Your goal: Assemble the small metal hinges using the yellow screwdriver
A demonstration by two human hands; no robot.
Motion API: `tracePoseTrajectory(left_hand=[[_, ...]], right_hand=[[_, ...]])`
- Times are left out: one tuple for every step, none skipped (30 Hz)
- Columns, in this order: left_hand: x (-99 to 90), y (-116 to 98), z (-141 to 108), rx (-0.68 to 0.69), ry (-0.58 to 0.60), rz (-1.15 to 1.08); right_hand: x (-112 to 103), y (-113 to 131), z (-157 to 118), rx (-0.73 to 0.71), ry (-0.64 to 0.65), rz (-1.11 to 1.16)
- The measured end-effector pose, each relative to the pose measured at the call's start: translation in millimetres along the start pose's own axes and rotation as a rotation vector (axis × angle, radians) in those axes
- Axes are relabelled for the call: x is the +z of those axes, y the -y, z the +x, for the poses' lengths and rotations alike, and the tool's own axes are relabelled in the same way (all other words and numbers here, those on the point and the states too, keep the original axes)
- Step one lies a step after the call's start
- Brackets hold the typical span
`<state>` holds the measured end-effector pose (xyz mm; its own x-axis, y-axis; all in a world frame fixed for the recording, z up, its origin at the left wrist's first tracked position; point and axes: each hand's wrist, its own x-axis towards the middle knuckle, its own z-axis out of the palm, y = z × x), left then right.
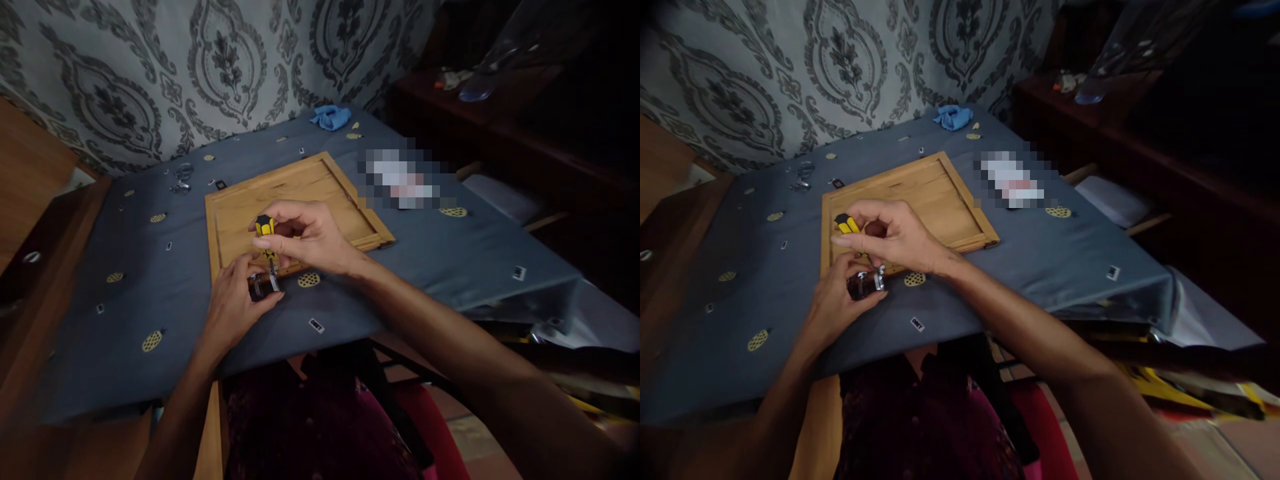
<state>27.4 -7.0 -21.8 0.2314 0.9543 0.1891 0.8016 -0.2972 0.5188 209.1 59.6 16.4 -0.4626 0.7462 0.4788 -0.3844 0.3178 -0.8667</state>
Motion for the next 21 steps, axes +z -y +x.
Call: tracePoseTrajectory(left_hand=[[-0.3,-0.4,0.0,-0.002,0.005,-0.003],[-0.5,-0.7,0.1,-0.005,0.008,-0.004],[-0.7,-0.9,0.0,-0.007,0.007,-0.002],[-0.8,-1.0,0.0,-0.005,0.004,-0.001],[-0.7,-1.0,-0.1,0.0,-0.001,0.001],[-0.7,-1.0,-0.2,0.006,-0.006,0.002],[-0.6,-1.0,-0.2,0.012,-0.011,0.002],[-0.5,-0.9,-0.2,0.013,-0.014,0.001],[-0.4,-0.7,-0.2,0.01,-0.014,0.0],[-0.4,-0.6,-0.2,0.005,-0.01,-0.001],[-0.4,-0.4,-0.2,-0.001,-0.005,-0.002],[-0.5,-0.3,-0.2,-0.006,0.001,-0.004],[-0.5,-0.1,-0.3,-0.007,0.005,-0.007],[-0.5,0.0,-0.4,-0.006,0.009,-0.01],[-0.4,0.1,-0.5,-0.004,0.01,-0.011],[-0.3,0.2,-0.7,-0.002,0.008,-0.009],[-0.2,0.2,-0.9,0.0,0.004,-0.005],[-0.1,0.1,-1.0,0.001,0.0,-0.002],[0.0,0.1,-1.2,0.002,-0.003,-0.002],[0.0,-0.1,-1.2,0.003,-0.005,-0.004],[-0.1,-0.2,-1.2,0.004,-0.006,-0.008]], right_hand=[[-0.3,1.4,-0.2,0.005,0.003,-0.005],[-0.8,2.9,-0.7,0.018,0.009,-0.018],[-1.6,4.6,-1.2,0.034,0.02,-0.037],[-2.5,6.1,-1.9,0.052,0.034,-0.057],[-3.4,7.4,-2.5,0.07,0.048,-0.075],[-4.2,8.2,-2.9,0.085,0.062,-0.089],[-4.9,8.4,-3.2,0.093,0.074,-0.094],[-5.2,7.9,-3.2,0.091,0.076,-0.093],[-5.3,6.8,-3.0,0.083,0.068,-0.087],[-5.1,5.3,-2.5,0.077,0.056,-0.081],[-4.7,3.5,-1.8,0.076,0.045,-0.075],[-4.2,1.8,-1.1,0.076,0.033,-0.065],[-3.7,0.2,-0.2,0.076,0.024,-0.052],[-3.2,-0.9,0.6,0.077,0.017,-0.037],[-2.9,-1.6,1.3,0.075,0.013,-0.023],[-2.7,-1.9,1.8,0.07,0.012,-0.009],[-2.8,-1.6,2.1,0.06,0.011,0.005],[-3.1,-0.8,2.1,0.049,0.012,0.015],[-3.5,0.2,1.9,0.043,0.016,0.022],[-4.0,1.5,1.4,0.044,0.022,0.02],[-4.6,2.9,0.8,0.052,0.034,0.01]])
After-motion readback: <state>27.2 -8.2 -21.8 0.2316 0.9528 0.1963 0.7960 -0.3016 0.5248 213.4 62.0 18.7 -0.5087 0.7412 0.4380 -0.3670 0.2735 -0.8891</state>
